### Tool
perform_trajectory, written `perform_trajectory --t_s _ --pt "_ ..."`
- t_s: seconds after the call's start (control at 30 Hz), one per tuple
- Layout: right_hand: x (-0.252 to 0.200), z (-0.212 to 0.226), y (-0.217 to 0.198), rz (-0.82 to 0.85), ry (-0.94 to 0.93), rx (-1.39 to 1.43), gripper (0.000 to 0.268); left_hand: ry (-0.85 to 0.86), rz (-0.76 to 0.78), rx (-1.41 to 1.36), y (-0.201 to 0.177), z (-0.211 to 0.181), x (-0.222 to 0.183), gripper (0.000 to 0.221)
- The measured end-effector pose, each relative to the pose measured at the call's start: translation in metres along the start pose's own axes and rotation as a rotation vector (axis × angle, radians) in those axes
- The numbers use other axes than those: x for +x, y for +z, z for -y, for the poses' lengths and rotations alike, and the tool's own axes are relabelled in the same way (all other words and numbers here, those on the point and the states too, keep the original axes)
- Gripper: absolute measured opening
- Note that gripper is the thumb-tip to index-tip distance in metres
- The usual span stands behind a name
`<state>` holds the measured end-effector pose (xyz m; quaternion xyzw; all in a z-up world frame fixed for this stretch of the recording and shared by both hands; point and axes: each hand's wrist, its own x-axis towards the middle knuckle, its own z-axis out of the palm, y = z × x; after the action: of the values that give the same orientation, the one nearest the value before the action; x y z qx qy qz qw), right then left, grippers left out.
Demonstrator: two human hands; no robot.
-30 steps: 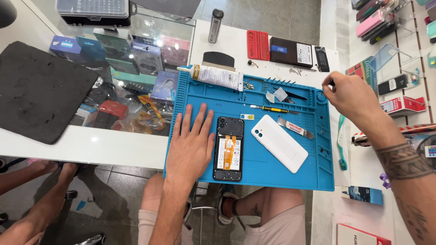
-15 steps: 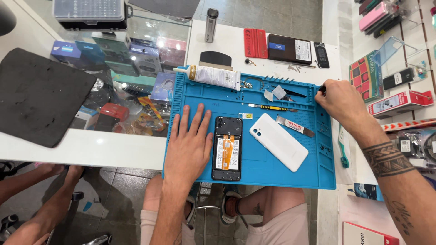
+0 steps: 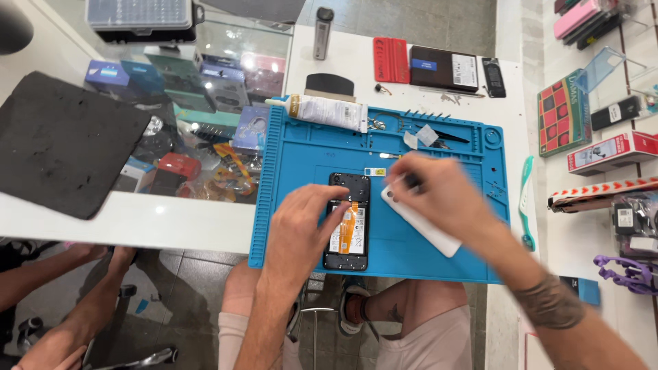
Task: The person uses a screwdriver to remove multiple screws from the internal frame of a disassembled smartphone. They place the screws on the blue work mat and continue unscrewing components near the battery area.
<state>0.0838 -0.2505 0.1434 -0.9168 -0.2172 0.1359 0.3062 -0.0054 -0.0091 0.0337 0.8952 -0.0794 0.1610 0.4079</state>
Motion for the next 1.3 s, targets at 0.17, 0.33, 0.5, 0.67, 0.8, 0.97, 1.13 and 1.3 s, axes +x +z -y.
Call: perform_trajectory --t_s 0.17,0.33,0.5,0.67,0.8,0.97,1.13,1.3 --pt "-0.006 0.034 0.039 0.02 0.022 0.22 0.014 0.031 -0.09 -0.169 0.004 -0.015 -0.002 0.023" --pt "-0.011 0.035 0.038 -0.007 0.044 0.219 0.015 0.056 -0.121 -0.109 0.014 -0.014 -0.004 0.02" --pt "-0.022 0.016 0.034 -0.219 -0.059 0.24 0.023 -0.023 -0.133 -0.27 -0.003 -0.035 0.003 0.02" --pt "-0.04 -0.011 0.024 -0.36 -0.04 0.181 0.034 -0.041 -0.175 -0.318 0.0 -0.022 0.0 0.019" --pt "-0.062 -0.03 0.036 -0.278 0.088 0.076 0.048 -0.081 -0.167 -0.393 0.004 -0.019 -0.002 0.018" --pt "-0.07 -0.018 0.021 -0.247 0.059 0.615 0.026 -0.078 -0.186 -0.441 0.006 -0.018 -0.002 0.019" --pt "-0.075 0.021 0.025 -0.194 -0.018 0.682 0.041 -0.08 -0.18 -0.444 0.004 -0.021 -0.001 0.021" --pt "-0.06 0.015 0.054 -0.224 -0.114 0.822 0.028 -0.02 -0.208 -0.38 0.0 -0.023 -0.001 0.02"
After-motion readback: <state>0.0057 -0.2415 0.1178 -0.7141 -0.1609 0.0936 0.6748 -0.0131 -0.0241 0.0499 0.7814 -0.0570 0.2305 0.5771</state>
